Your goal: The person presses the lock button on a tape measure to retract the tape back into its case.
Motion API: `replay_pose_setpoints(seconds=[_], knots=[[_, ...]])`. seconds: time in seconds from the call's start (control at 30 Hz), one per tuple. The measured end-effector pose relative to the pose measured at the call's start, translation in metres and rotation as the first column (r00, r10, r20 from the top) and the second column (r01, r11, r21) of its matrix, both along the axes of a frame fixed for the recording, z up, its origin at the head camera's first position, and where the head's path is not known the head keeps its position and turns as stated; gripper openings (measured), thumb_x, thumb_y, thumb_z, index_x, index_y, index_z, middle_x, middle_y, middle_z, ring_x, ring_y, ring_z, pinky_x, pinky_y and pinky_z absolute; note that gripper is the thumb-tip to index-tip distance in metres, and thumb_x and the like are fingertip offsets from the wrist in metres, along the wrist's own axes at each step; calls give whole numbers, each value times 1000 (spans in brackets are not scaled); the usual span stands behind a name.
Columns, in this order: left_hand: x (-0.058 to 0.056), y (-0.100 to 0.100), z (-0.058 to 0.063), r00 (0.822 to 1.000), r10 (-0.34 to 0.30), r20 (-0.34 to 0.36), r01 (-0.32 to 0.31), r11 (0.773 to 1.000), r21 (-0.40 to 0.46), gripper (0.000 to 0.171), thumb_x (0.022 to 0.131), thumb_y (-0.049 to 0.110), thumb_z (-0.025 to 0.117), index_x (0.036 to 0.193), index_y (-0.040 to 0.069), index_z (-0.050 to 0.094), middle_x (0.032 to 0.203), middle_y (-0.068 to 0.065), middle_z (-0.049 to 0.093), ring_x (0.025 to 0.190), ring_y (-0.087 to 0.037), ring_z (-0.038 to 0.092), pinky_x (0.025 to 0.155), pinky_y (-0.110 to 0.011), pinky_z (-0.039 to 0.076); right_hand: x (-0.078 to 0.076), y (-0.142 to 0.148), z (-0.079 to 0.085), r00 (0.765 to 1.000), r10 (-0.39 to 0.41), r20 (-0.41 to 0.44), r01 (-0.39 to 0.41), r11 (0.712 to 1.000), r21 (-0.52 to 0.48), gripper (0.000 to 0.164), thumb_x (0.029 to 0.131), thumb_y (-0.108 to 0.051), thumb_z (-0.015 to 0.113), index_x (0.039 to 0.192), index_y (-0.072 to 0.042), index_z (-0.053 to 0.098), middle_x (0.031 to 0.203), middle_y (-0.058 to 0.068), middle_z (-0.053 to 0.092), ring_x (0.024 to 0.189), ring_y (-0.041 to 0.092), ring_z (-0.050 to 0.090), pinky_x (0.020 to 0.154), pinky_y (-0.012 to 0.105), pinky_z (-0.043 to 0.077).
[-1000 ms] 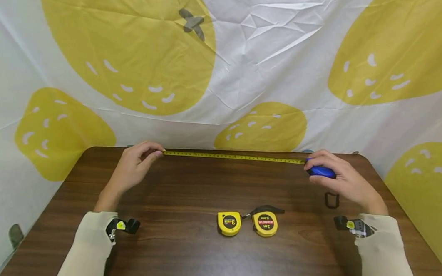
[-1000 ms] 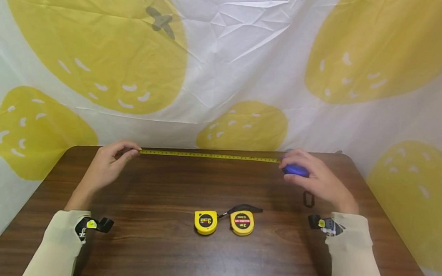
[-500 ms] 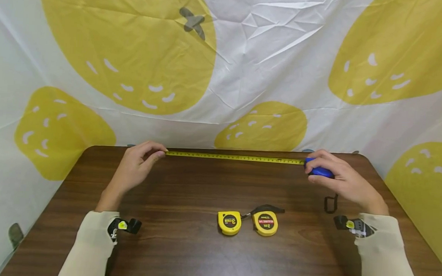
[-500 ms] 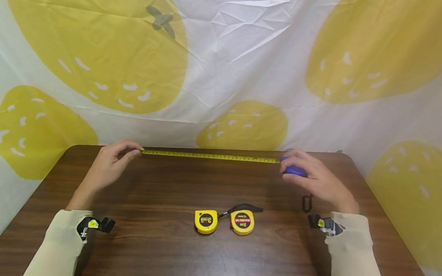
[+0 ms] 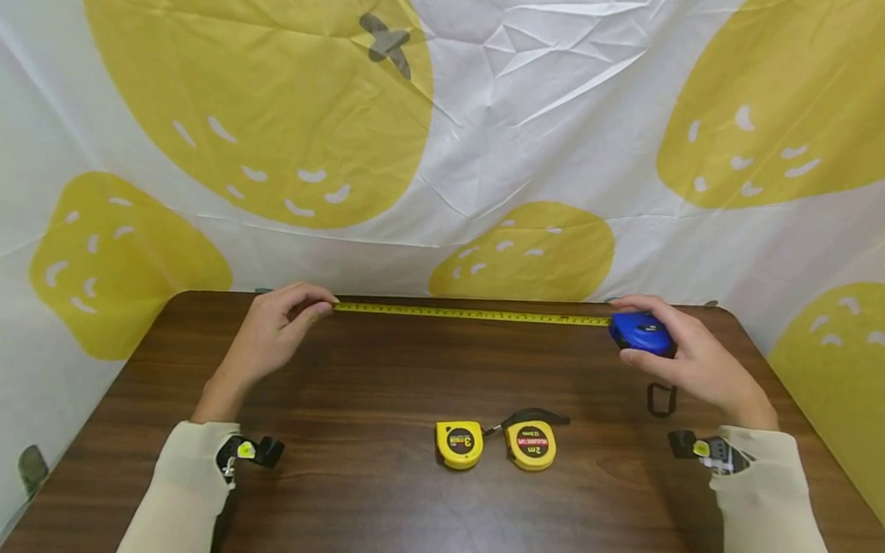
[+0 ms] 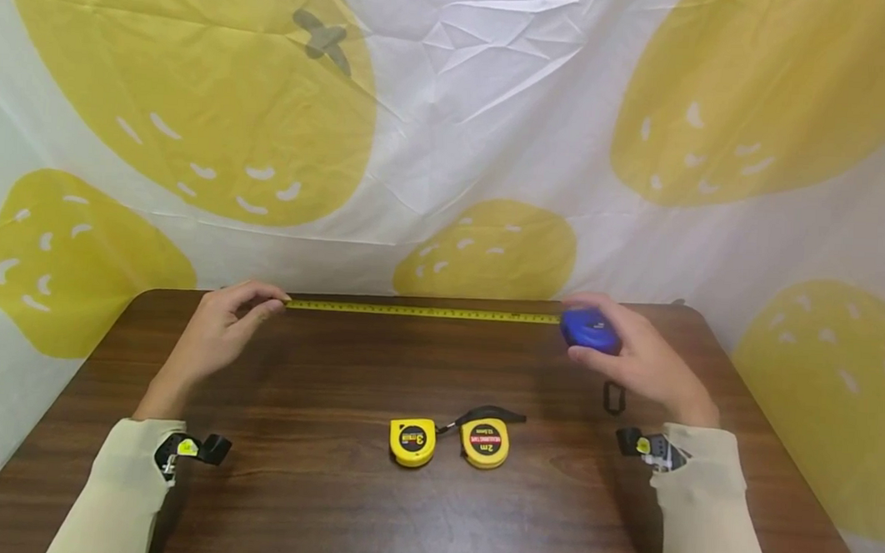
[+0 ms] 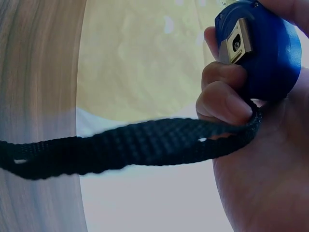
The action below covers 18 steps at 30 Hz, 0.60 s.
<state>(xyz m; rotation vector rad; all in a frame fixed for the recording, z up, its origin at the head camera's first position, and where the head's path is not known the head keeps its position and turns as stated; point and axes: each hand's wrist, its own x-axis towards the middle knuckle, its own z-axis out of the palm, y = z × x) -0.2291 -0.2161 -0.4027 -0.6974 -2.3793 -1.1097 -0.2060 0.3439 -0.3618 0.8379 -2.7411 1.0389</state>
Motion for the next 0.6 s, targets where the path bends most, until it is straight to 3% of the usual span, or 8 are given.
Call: replay_pose_setpoints(seconds=[0.6], knots=[[-1, 3, -2, 999, -37, -13, 37, 999, 23, 10, 107, 2, 71, 112, 6, 79, 105, -4, 78, 92, -17, 71, 82, -18, 53, -2, -3, -1, 999, 0, -36, 1, 1000, 8, 56, 99, -6, 81, 151, -16, 61, 138, 14, 66, 113, 34, 60, 85, 33, 54]])
